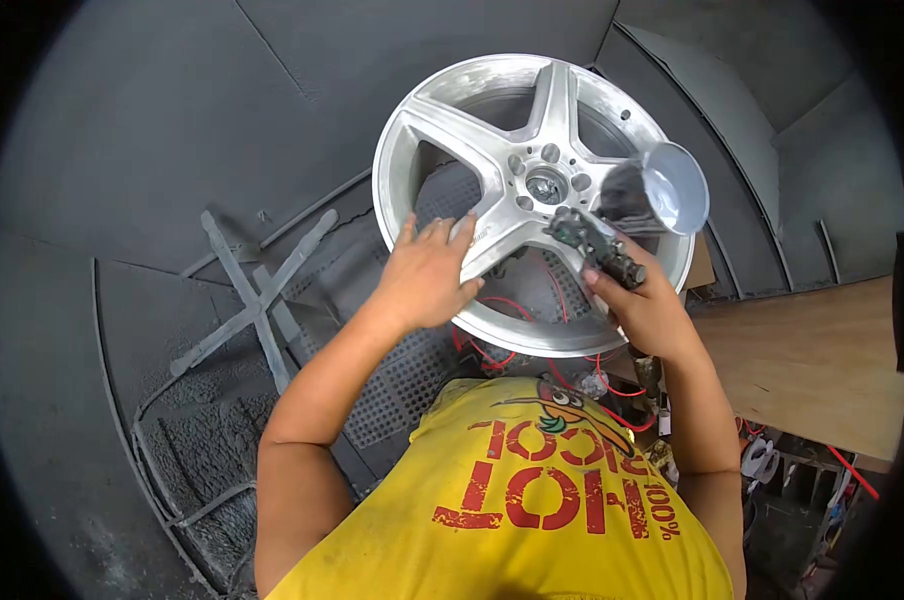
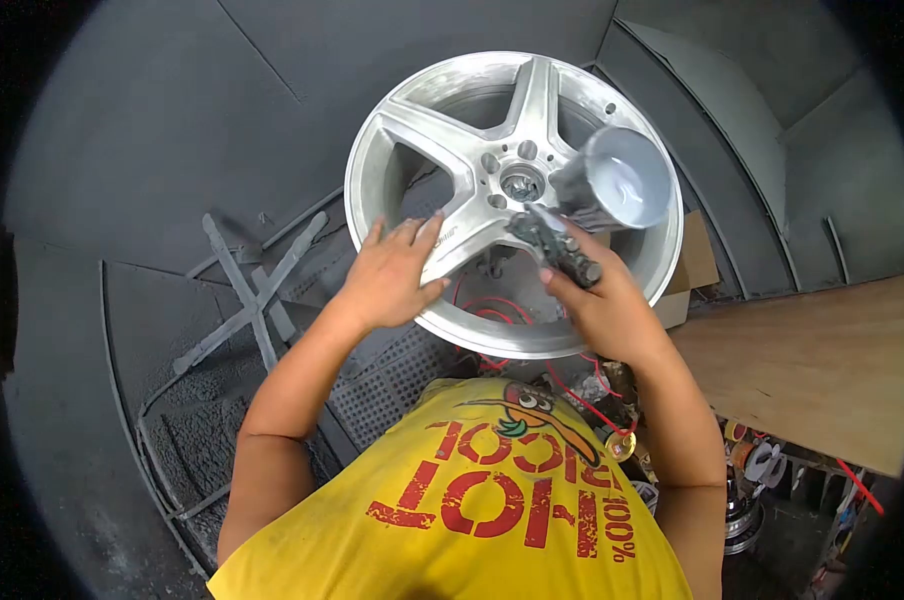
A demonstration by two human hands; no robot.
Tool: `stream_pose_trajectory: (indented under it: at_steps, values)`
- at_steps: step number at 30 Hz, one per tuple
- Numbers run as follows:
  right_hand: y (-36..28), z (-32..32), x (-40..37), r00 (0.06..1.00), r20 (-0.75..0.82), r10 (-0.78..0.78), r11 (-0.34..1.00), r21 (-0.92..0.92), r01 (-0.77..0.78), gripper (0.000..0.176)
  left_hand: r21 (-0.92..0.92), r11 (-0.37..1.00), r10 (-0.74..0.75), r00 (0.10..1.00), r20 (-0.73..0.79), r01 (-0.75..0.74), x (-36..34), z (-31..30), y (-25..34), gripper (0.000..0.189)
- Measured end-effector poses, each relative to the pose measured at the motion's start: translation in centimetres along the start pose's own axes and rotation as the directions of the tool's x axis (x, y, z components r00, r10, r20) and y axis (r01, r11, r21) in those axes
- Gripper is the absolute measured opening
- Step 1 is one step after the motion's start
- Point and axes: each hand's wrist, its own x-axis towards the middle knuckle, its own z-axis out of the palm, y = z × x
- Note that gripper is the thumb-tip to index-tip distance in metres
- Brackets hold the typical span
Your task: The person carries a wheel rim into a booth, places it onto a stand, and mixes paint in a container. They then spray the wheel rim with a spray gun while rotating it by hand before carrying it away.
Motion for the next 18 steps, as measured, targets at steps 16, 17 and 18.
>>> stream_pose_trajectory:
  at_steps: [16,17,18]
  values:
    - [-4.9,0.8,-6.2,0.991,0.013,0.133,0.971,0.198,-0.133,0.053,-0.444,0.835,0.079,0.869,-0.488,-0.325,-2.0,1.9,1.1,0.021]
    - [-5.1,0.4,-5.9,0.988,-0.11,0.104,0.979,0.188,-0.082,0.051,-0.492,0.801,0.088,0.88,-0.467,-0.341,-2.7,1.6,1.6,0.021]
    - [-5.3,-0.2,-5.4,0.97,-0.233,0.074,0.985,0.171,-0.034,0.049,-0.539,0.764,0.1,0.89,-0.444,-0.355,-3.3,1.4,2.1,0.021]
